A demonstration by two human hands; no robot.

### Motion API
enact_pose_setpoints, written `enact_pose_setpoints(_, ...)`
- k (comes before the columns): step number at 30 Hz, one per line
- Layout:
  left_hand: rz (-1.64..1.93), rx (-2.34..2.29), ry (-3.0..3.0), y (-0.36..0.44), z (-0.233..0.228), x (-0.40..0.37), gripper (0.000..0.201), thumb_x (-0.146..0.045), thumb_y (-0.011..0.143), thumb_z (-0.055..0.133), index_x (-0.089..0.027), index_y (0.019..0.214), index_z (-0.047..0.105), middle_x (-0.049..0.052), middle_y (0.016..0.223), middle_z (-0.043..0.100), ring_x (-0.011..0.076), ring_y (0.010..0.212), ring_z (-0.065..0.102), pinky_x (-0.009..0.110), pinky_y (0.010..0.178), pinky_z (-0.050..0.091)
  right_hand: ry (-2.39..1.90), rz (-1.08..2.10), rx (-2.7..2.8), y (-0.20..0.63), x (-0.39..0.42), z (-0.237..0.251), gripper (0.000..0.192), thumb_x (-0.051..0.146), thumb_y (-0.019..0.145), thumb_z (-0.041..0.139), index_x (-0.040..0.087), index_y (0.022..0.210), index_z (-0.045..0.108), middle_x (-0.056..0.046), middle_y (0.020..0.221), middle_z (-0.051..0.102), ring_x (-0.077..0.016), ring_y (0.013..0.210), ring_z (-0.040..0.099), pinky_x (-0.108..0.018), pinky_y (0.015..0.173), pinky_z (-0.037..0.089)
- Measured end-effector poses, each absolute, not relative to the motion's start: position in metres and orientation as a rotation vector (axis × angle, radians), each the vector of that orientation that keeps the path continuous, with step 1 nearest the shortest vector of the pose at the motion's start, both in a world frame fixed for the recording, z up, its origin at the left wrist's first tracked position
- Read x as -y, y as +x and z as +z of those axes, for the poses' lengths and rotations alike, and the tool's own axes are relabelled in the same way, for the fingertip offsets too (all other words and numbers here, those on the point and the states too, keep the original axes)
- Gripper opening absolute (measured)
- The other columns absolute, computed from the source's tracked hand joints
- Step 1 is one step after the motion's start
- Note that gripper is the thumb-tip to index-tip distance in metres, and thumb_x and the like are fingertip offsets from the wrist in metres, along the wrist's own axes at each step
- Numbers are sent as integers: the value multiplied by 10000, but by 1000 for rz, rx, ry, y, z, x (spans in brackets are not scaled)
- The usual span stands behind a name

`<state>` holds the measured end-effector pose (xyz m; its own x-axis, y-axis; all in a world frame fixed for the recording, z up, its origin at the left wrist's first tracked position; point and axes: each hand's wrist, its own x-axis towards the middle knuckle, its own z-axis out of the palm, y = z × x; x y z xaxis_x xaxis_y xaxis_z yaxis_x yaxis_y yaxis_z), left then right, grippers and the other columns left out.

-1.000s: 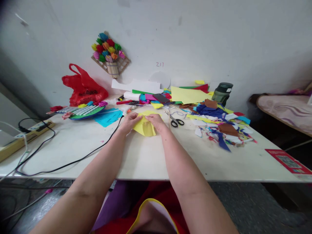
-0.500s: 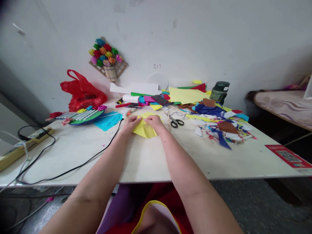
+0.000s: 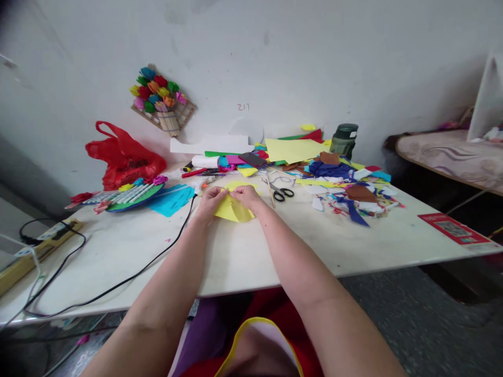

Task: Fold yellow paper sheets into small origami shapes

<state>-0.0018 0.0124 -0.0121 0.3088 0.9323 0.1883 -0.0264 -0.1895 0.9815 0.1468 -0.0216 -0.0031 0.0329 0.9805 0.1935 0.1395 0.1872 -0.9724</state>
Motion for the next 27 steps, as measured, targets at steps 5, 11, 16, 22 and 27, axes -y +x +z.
enact_pose_setpoints(5, 1111, -868, 1526, -2, -14, -15, 356, -484, 605, 690, -189, 677, 505, -37, 571, 548, 102, 494, 520, 208, 469, 386, -1192, 925, 1385, 147, 21, -2, 216, 357, 583, 614, 145, 555, 579, 52, 494, 457, -89, 502, 397, -226, 504, 299)
enact_pose_setpoints(11, 1157, -914, 1551, -2, -17, -20, 343, -472, 604, 691, -189, 666, 508, -40, 553, 529, 97, 487, 504, 202, 463, 372, -1232, 958, 1416, 152, 19, -4, 243, 383, 617, 626, 146, 579, 592, 29, 509, 509, -107, 517, 455, -222, 489, 331)
enact_pose_setpoints(16, 1197, -976, 1571, -2, -16, -21, 369, -528, 645, 636, -182, 647, 505, -41, 538, 486, 83, 469, 451, 194, 438, 334, -1284, 1027, 1354, 160, 19, -1, 228, 363, 651, 650, 139, 624, 617, 14, 529, 571, -108, 498, 494, -212, 467, 356)
enact_pose_setpoints(22, 1247, -1049, 1594, -2, -10, -14, 422, -562, 678, 584, -173, 564, 465, -51, 487, 374, 61, 442, 328, 195, 409, 247, -1271, 1069, 1281, 160, 19, 0, 164, 304, 644, 676, 147, 620, 636, -3, 553, 621, -126, 504, 542, -229, 487, 407)
enact_pose_setpoints(27, 1306, -1073, 1612, -1, -12, -16, 427, -549, 668, 600, -175, 534, 443, -44, 491, 363, 67, 464, 325, 197, 419, 248, -1274, 1043, 1312, 157, 20, 1, 182, 317, 629, 692, 145, 611, 634, 10, 524, 598, -122, 492, 533, -220, 466, 389)
